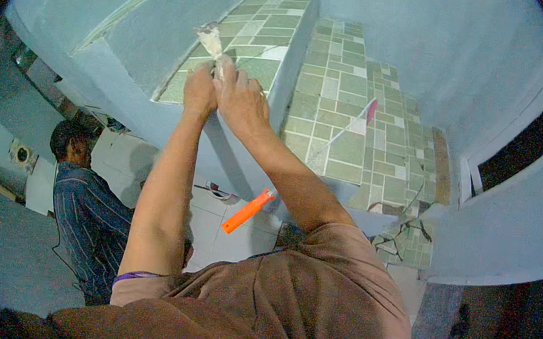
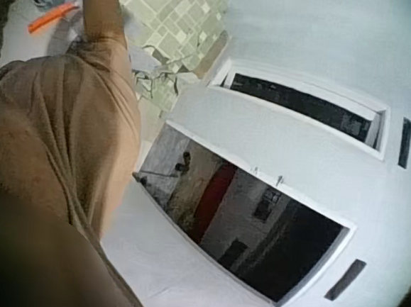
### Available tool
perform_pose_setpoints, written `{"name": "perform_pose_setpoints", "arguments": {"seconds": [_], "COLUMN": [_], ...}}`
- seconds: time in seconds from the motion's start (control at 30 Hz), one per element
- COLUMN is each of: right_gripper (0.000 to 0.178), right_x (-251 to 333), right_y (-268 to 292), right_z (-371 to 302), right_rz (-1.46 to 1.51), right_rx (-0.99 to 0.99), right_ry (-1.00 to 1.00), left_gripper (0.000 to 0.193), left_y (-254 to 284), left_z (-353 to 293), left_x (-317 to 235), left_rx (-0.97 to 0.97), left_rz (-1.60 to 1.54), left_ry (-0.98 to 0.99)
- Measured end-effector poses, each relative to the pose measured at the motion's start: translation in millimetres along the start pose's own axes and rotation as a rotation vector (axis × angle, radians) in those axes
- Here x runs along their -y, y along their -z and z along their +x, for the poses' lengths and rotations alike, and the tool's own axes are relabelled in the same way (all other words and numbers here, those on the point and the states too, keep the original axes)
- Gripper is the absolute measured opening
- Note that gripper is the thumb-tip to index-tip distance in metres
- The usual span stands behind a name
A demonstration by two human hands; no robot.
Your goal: The person applies grout to the joints between green and white tiles on a staircase using a small trowel. They work step by step, smoothing the grout into the gaps and occasionally wiping excess material.
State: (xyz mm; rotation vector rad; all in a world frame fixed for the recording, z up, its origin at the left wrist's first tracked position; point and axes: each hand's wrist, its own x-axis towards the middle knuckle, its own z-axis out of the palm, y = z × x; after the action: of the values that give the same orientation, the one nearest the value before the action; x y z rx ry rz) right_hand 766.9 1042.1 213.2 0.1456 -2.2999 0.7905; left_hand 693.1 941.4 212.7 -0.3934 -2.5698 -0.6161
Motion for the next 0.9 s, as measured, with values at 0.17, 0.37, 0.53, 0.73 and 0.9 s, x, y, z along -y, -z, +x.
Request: {"name": "perform_pose_setpoints", "arguments": {"seconds": [0.17, 0.37, 0.53, 0.73, 0.9], "right_gripper": [0.049, 0.050, 0.034, 0.027, 0.033], "right_x": [-17.1, -104.2, -183.9, -196.5, -194.9], "right_y": [24.8, 65.4, 134.9, 241.1, 313.9], "right_z": [-22.4, -154.4, -291.4, -400.9, -417.0], "right_rz": [0.555, 0.689, 0.447, 0.834, 0.684], "right_rx": [-0.230, -0.309, -0.196, -0.410, -0.435], "right_ry": [0.027, -0.403, -0.794, -1.065, -1.107], "left_gripper": [0.036, 0.044, 0.043, 0.045, 0.027], "left_y": [-3.2, -4.3, -12.7, -2.3, -10.0], "left_z": [4.9, 4.0, 12.2, 13.6, -55.6], "left_x": [0.8, 2.3, 19.4, 18.5, -80.4], "left_rx": [-0.029, -0.083, -0.037, -0.016, -0.233], "left_rz": [-0.089, -0.011, -0.022, -0.096, -0.431], "left_ry": [0.073, 0.084, -0.002, -0.080, -0.275]}}
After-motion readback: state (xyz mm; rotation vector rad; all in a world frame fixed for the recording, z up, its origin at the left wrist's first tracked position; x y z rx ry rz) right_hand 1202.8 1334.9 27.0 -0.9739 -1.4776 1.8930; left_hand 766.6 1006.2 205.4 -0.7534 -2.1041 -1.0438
